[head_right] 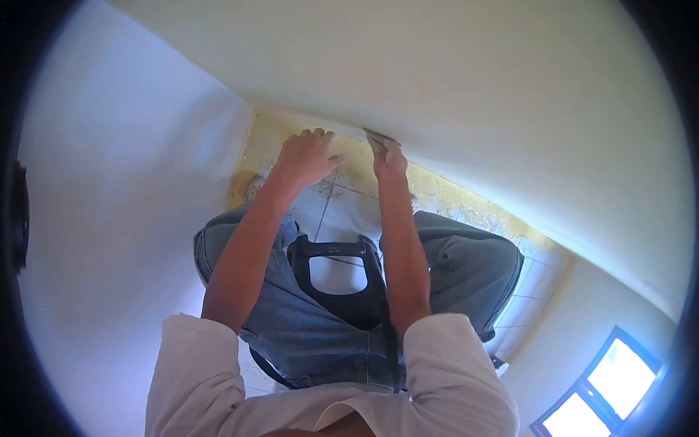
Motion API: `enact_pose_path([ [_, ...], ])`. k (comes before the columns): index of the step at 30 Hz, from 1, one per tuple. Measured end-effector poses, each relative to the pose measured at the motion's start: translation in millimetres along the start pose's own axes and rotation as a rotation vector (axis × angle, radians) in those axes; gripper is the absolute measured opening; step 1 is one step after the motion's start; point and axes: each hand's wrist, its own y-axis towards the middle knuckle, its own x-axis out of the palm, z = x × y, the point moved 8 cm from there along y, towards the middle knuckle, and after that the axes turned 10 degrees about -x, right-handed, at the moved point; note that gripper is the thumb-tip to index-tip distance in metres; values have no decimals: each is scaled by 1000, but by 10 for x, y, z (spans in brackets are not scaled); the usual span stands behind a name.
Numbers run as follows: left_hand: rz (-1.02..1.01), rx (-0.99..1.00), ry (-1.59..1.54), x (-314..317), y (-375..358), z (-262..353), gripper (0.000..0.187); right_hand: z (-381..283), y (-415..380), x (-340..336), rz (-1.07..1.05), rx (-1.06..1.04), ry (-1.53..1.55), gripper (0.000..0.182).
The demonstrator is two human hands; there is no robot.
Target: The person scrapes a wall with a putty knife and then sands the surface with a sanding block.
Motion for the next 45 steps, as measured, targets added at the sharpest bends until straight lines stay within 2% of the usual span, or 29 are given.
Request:
enact_pose_path([
  [1,9,-4,-13,-14,-1,-10,53,-122,-188,135,-21,-38,-73,45],
  [4,-83,-14,-17,3,6,-45,56,243,251,-206,52,7,-67,44],
  [9,-116,10,-36,-43,-33,-31,57,177,608,-106,-345,-110,-460,49],
  [12,-68,6,-80,-153,-22,-37,58,44,401,-149,-416,-128,-384,54],
  [14,-37,14,-101,-210,-41,-27,58,-130,-187,248,-41,56,224,58],
  [16,-34,4,-97,-266,-50,-47,58,-215,-206,308,-235,-3,161,77],
  [18,-36,6,-101,-283,-33,-32,58,-474,-614,725,50,193,692,90],
  [20,-53,2,-106,-252,-16,-42,58,-664,-437,872,-219,88,507,95],
  [22,-66,8,-114,-218,-10,-20,59,-693,-419,843,-241,78,460,96],
  [24,-58,4,-115,-238,19,-48,59,-684,-850,1173,-27,161,556,94],
  [27,-52,-7,-107,-258,6,-106,60,-605,-843,991,14,229,777,91],
  [30,-50,-10,-104,-304,28,-73,61,-647,-641,977,-139,189,646,89],
  [35,-19,-9,-115,-315,39,-85,61,-234,-241,609,118,90,444,77],
  [38,-21,-19,-115,-311,47,-135,61,-151,-165,711,-13,-25,220,69],
  [39,-34,-36,-112,-303,36,-180,61,-212,-129,798,-161,-127,4,69],
  [41,-49,-40,-119,-321,65,-152,61,-363,-117,749,-207,-135,-16,73],
  [43,-73,-27,-138,-351,44,-108,60,-471,-157,590,-21,57,389,80],
  [45,-54,-9,-151,-396,59,-97,60,-617,-245,562,91,132,605,86],
])
